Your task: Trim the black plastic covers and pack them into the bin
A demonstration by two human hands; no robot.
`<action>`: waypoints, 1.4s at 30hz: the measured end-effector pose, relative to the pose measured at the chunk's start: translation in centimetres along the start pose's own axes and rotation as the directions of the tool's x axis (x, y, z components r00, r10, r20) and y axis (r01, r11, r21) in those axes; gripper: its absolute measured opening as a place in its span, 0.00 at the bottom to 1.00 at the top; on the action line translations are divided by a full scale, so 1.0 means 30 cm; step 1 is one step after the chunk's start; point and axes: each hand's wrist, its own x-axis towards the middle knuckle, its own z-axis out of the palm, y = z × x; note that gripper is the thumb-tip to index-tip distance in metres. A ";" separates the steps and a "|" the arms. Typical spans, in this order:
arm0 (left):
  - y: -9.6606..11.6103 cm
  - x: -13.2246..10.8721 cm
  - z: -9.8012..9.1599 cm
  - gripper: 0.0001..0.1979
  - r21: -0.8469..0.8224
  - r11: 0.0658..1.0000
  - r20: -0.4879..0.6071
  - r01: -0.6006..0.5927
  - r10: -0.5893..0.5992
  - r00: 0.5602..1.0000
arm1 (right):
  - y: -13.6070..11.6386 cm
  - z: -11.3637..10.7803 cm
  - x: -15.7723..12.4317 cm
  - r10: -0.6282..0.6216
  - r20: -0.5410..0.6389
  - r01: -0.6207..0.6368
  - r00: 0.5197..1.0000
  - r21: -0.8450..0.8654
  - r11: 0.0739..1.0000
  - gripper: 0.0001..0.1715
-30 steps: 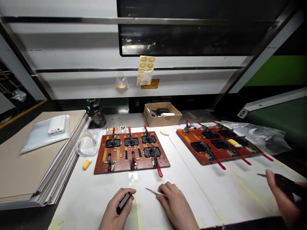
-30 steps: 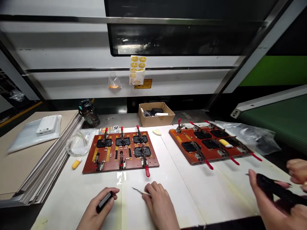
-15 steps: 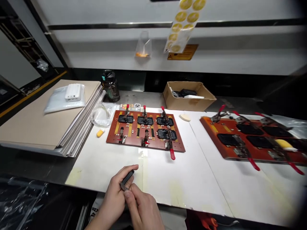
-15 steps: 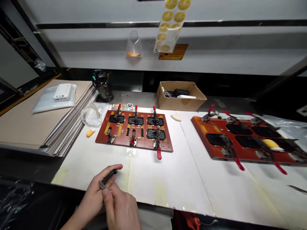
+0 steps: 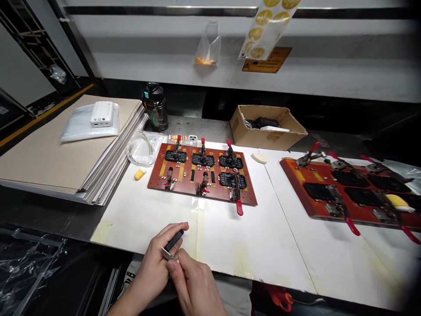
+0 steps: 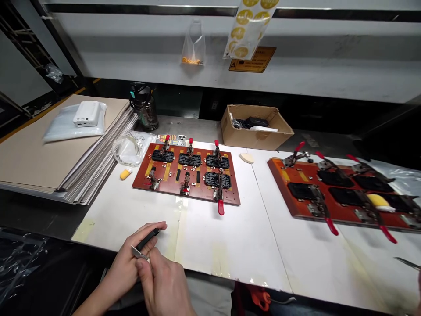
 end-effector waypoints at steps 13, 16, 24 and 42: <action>-0.004 -0.020 -0.025 0.17 0.059 0.998 -0.003 -0.023 0.023 1.000 | -0.026 0.014 0.006 0.000 -0.031 0.003 1.000 0.078 0.997 0.21; -0.003 -0.022 -0.026 0.17 0.061 0.998 -0.006 -0.020 0.020 1.000 | -0.023 0.022 0.003 0.014 -0.021 -0.013 1.000 0.090 0.996 0.21; -0.019 -0.033 -0.023 0.19 -0.051 0.999 0.011 0.003 -0.003 1.000 | -0.024 0.040 -0.009 0.008 -0.070 0.001 0.998 0.118 0.993 0.21; -0.017 -0.031 -0.030 0.17 -0.001 1.000 -0.002 -0.003 0.003 1.000 | -0.032 0.047 -0.008 0.019 -0.039 -0.013 0.999 0.135 0.991 0.21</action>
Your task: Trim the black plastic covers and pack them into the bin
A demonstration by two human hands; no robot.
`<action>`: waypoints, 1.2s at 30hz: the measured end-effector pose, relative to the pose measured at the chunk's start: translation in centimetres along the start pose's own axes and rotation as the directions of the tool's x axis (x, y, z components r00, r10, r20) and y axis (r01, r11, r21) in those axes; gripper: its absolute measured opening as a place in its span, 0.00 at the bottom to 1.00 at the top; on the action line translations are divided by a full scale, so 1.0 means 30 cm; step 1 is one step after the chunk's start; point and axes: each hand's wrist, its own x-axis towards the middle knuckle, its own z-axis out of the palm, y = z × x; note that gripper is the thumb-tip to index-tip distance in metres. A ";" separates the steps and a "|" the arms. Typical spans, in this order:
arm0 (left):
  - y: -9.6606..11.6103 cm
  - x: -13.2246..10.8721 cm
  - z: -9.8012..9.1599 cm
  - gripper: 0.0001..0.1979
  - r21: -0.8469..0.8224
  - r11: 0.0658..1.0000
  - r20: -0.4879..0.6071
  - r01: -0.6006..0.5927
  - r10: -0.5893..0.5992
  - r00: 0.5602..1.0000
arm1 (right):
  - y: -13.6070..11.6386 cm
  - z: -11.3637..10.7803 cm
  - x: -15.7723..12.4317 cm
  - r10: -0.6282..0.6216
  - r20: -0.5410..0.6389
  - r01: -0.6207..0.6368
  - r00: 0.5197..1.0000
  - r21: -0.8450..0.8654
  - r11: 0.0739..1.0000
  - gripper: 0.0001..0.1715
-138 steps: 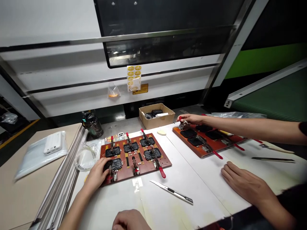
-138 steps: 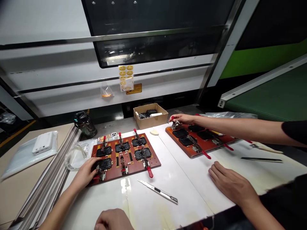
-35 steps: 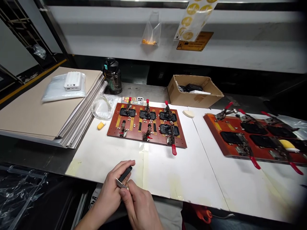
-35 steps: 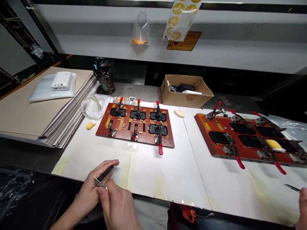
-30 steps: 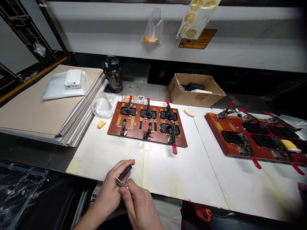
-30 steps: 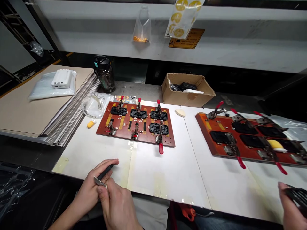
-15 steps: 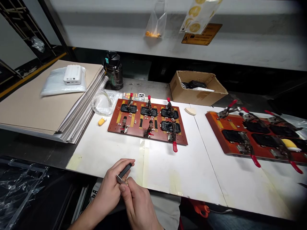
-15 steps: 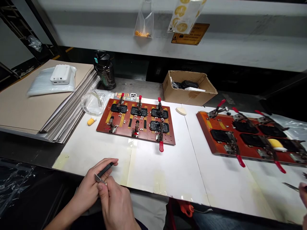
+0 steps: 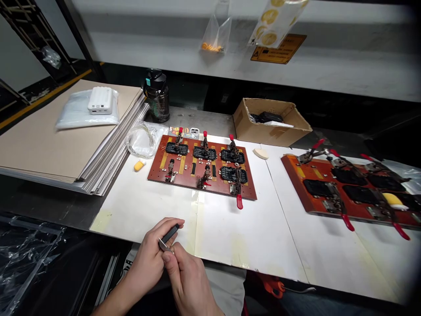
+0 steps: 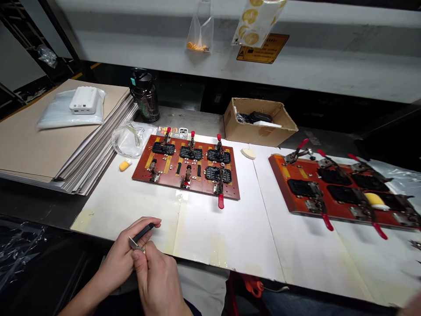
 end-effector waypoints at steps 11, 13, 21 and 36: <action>-0.003 -0.012 0.003 0.18 -0.060 0.998 0.024 0.034 -0.032 0.999 | -0.005 -0.001 -0.005 0.037 -0.012 -0.037 0.999 -0.003 0.999 0.22; 0.000 -0.015 0.004 0.19 -0.026 0.999 0.028 0.023 -0.022 0.999 | 0.003 -0.011 -0.001 0.045 -0.055 -0.046 0.997 -0.009 0.999 0.22; -0.001 -0.013 0.022 0.24 0.037 0.999 0.013 0.031 -0.031 0.999 | 0.025 -0.047 0.001 0.090 -0.052 -0.089 0.995 0.031 0.996 0.23; 0.006 -0.010 0.023 0.14 0.063 0.998 0.021 0.008 -0.010 1.000 | 0.095 -0.129 0.050 0.281 -0.218 -0.269 0.935 0.086 0.959 0.29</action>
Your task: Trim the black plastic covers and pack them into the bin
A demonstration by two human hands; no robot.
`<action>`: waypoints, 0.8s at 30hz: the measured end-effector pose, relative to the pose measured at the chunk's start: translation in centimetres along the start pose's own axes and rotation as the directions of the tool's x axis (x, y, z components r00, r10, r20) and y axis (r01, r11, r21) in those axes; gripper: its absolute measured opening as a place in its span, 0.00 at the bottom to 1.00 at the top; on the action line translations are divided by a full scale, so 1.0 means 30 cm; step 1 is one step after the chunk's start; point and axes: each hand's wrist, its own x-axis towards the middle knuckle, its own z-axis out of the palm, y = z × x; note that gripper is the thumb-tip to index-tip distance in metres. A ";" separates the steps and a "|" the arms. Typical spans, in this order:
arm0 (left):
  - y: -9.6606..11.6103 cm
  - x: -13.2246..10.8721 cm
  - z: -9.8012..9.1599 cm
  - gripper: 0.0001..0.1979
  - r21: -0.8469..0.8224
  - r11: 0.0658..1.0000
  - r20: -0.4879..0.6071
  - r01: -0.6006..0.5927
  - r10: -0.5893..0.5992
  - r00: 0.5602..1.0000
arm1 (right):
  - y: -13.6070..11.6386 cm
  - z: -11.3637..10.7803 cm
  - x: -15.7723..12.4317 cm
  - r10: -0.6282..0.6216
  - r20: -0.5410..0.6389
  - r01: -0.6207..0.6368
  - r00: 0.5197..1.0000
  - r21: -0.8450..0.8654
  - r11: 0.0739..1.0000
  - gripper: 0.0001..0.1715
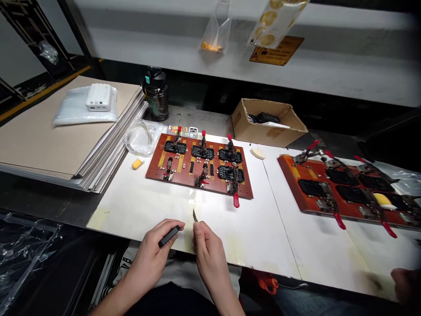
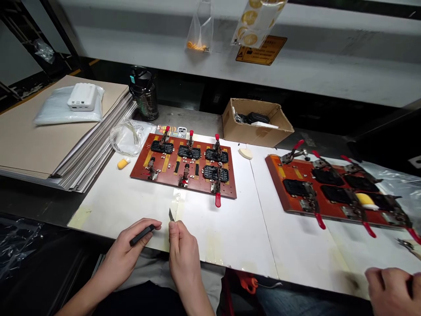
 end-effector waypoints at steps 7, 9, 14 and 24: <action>0.017 0.011 0.013 0.16 -0.026 0.998 0.004 0.055 -0.055 0.998 | -0.039 0.010 -0.021 -0.036 -0.002 0.036 0.999 0.173 0.984 0.18; 0.029 0.011 0.014 0.17 -0.024 0.996 0.053 0.081 -0.080 0.995 | -0.055 0.010 -0.007 -0.063 0.010 0.059 0.998 0.214 0.975 0.23; 0.036 0.016 0.003 0.11 -0.140 0.984 0.036 0.114 -0.110 0.993 | -0.069 0.003 0.041 -0.020 -0.060 0.035 0.998 0.266 0.963 0.17; 0.001 0.043 0.012 0.14 -0.869 0.493 -0.199 0.026 -0.398 0.895 | -0.041 0.020 0.014 -0.024 0.168 -0.048 0.986 0.410 0.911 0.19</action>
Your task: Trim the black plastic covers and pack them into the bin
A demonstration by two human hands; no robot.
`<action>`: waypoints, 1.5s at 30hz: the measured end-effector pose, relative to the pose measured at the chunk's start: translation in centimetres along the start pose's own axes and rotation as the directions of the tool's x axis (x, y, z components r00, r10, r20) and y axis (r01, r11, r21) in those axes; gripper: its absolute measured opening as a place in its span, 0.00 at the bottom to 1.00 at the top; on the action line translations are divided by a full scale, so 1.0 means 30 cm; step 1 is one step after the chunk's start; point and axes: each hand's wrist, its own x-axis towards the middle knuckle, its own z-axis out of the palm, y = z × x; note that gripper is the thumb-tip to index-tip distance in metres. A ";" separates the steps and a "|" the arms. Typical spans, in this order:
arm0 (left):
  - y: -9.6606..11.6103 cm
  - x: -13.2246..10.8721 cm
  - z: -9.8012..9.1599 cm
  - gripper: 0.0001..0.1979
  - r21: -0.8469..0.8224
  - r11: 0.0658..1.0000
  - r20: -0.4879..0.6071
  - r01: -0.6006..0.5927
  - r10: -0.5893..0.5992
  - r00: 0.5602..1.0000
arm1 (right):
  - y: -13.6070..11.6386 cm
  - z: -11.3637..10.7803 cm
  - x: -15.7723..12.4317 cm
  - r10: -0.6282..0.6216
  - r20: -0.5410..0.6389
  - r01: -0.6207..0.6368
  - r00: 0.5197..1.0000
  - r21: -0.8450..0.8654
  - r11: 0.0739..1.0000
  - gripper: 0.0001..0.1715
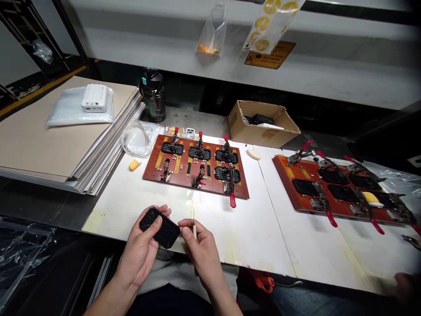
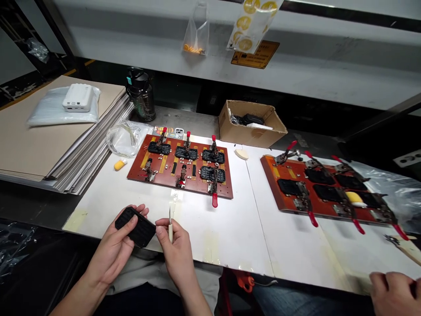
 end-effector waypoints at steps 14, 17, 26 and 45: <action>-0.007 -0.016 -0.022 0.23 0.672 0.735 0.480 -0.090 -0.340 0.809 | -0.120 -0.099 0.023 -0.162 0.102 0.183 0.982 -0.254 0.950 0.07; -0.016 -0.018 -0.010 0.17 0.716 0.689 0.436 -0.116 -0.310 0.845 | -0.121 -0.119 -0.001 -0.222 0.064 0.231 0.973 -0.303 0.925 0.13; -0.031 0.002 0.025 0.16 0.772 0.558 0.365 -0.305 0.005 0.931 | -0.062 0.003 -0.102 -0.082 0.159 0.136 0.984 -0.366 0.921 0.20; -0.034 -0.003 0.028 0.21 0.810 0.493 0.359 -0.317 0.009 0.933 | -0.057 0.036 -0.091 -0.053 0.128 0.105 0.990 -0.443 0.891 0.20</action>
